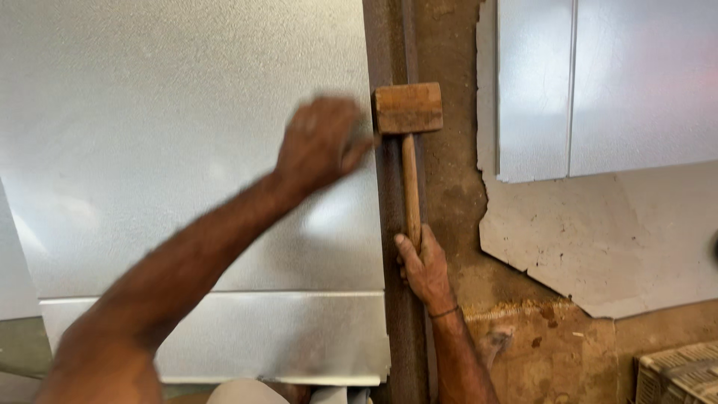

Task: The person sits on the floor and repeatedly bends the edges of rectangular metal sheets using a wooden mallet and a metal bar. The person places each sheet against the bar, strikes the edge with the mallet, then removes the sheet and repeats the process with another sheet.

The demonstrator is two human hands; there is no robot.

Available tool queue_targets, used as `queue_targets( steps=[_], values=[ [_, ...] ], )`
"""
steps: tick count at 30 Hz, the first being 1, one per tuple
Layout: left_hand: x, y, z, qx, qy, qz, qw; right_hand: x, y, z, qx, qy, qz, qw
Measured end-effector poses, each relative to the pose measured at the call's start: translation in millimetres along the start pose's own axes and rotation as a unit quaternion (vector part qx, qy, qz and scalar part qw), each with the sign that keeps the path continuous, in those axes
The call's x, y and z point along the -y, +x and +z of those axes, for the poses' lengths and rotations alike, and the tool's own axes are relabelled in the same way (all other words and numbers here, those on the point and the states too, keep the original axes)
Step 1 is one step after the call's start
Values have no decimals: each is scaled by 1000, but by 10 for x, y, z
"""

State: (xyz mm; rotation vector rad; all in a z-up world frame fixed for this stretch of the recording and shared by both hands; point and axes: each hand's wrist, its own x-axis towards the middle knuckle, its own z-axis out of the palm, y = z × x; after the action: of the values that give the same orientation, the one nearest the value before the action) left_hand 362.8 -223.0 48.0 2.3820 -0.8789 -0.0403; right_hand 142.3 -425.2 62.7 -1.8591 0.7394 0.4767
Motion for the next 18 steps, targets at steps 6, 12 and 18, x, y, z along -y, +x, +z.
queue_targets(
  steps=[6, 12, 18],
  values=[
    [860, 1630, 150, -265, 209, -62, 939, 240, 151, -190, 54, 128, 64, 988],
    [958, 1815, 353, -185, 140, -119, 965, 942, 595, -340, -75, -12, -43, 996],
    [977, 1757, 381, -241, 101, -126, 957, 2090, 1468, -113, -67, 67, -124, 988]
  ],
)
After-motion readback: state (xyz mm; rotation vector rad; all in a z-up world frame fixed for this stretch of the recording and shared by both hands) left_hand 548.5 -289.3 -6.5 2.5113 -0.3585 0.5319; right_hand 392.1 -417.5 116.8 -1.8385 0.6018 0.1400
